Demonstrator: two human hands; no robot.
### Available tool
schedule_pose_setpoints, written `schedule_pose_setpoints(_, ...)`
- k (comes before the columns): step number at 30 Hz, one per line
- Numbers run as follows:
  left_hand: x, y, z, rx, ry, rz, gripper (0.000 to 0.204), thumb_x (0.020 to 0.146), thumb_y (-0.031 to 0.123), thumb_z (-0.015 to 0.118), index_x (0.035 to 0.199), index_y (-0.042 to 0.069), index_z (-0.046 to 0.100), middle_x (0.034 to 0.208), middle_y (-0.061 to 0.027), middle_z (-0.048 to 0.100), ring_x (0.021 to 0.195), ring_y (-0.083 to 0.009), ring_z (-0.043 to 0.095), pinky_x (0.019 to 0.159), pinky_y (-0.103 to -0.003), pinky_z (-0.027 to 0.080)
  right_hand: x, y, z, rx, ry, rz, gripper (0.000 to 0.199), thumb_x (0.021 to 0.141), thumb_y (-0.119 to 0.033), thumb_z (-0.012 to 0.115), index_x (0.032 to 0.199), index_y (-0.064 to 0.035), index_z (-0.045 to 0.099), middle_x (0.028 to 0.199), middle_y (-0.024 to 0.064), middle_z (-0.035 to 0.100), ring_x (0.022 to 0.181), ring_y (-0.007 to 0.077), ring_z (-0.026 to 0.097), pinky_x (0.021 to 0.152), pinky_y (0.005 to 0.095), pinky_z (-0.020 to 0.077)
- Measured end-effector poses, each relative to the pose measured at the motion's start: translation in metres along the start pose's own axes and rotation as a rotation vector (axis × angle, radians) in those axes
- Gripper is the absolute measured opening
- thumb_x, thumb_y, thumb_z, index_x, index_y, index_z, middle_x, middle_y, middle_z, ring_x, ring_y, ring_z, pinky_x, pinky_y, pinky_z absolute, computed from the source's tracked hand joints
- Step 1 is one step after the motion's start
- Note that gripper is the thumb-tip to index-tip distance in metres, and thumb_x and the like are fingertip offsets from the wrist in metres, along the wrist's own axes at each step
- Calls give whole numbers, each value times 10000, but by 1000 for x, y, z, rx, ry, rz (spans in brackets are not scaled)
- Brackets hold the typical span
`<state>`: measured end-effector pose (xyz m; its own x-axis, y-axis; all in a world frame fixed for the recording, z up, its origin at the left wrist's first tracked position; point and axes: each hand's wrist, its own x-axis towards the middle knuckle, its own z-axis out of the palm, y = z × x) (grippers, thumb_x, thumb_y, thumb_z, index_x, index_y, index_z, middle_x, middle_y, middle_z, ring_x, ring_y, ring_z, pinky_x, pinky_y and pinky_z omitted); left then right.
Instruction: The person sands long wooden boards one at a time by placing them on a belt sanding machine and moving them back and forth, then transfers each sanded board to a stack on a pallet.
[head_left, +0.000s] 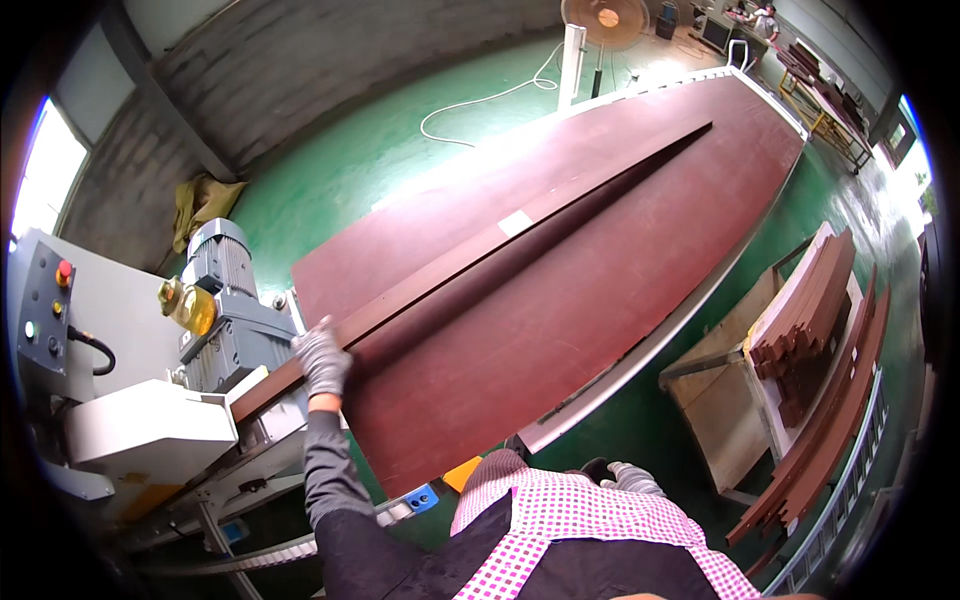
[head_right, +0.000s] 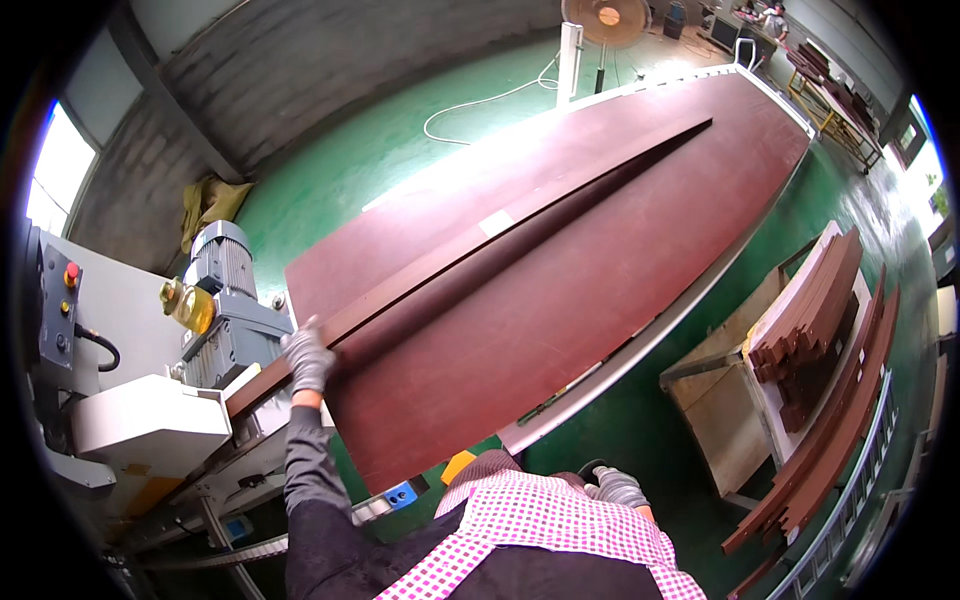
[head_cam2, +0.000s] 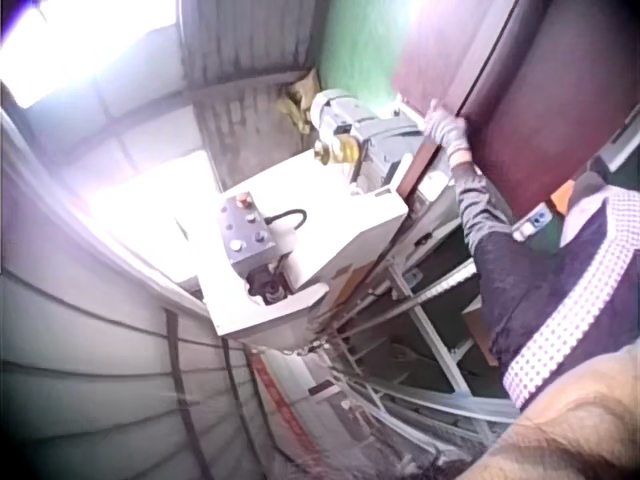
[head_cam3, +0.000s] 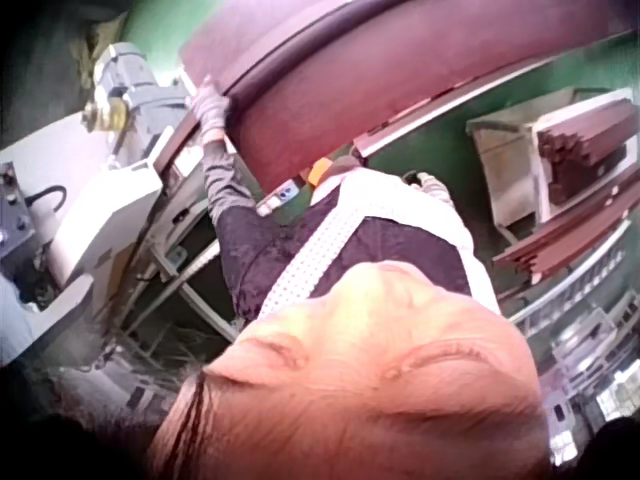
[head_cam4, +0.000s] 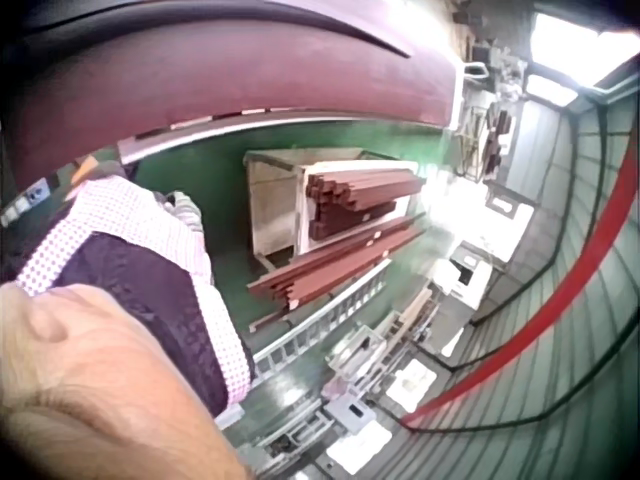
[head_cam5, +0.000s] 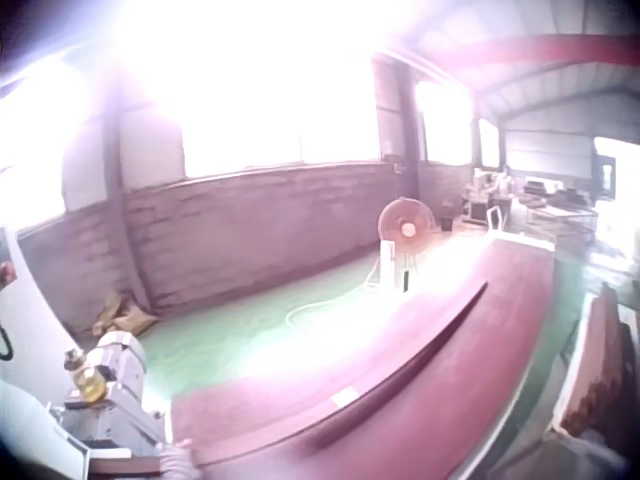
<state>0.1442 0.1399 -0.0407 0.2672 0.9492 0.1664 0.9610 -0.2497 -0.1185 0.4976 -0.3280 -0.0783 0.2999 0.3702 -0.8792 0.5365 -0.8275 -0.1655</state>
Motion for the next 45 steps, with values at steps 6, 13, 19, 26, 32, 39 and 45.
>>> schedule_pose_setpoints(6, 2, -1, -3, 7, -155, 29, 254, 720, 160, 654, 964, 88, 660, 939, -173, 690, 914, -344, 670, 798, -449, 532, -8, -9, -11, -137, 84, -142, 504, 897, -323, 616, 1315, -52, 539, 1296, 181, 581, 1202, 332, 553, 1034, 382, 426)
schedule_pose_setpoints(13, 66, 196, -45, -816, -1003, 235, 353, 848, 294, 630, 1004, -23, 637, 820, -179, 692, 708, -313, 692, 681, -441, 571, 10, -5, -23, -55, 219, -394, 556, 916, -353, 586, 1342, -7, 496, 1319, 210, 553, 1218, 343, 534, 1042, 393, 412)
schedule_pose_setpoints(19, 75, 342, -47, -1517, -1940, 317, 539, 940, 422, 540, 1189, -56, 528, 1032, -199, 648, 889, -320, 640, 820, -457, 514, 21, -51, -26, 815, 11, -835, 641, 949, -407, 594, 1404, 5, 412, 1337, 172, 537, 1256, 255, 510, 1055, 377, 406)
schedule_pose_setpoints(26, 40, 476, -41, -1941, -1618, 266, 605, 985, 468, 400, 1259, -62, 499, 1129, -232, 609, 1007, -370, 610, 902, -488, 509, 5, -131, -49, 1389, -203, -781, 562, 925, -400, 612, 1337, -48, 463, 989, 125, 512, 854, 252, 545, 689, 354, 462)
schedule_pose_setpoints(32, 36, 415, -70, -1623, -1724, 546, 812, 942, 691, 290, 1369, 21, 457, 1298, -145, 553, 1202, -303, 511, 1048, -457, 382, 10, -144, -111, 1568, 220, -783, 314, 853, -314, 738, 841, -46, 574, 762, 37, 605, 676, 155, 594, 603, 335, 521)
schedule_pose_setpoints(39, -46, 308, -57, -1757, -1760, 296, 743, 867, 691, 501, 1355, 132, 495, 1365, -105, 511, 1230, -298, 493, 1035, -504, 395, 96, -66, -169, 2103, 260, -636, 293, 958, -273, 591, 1069, -2, 585, 895, 100, 648, 817, 248, 639, 781, 434, 550)
schedule_pose_setpoints(45, -146, 375, -28, -1656, -1764, 194, 540, 997, 447, 459, 1391, 80, 416, 1387, -147, 483, 1265, -286, 476, 1054, -468, 392, 74, 12, -154, 2189, -75, -907, 561, 974, -583, 383, 1114, -82, 592, 699, 16, 585, 502, 119, 536, 480, 309, 465)
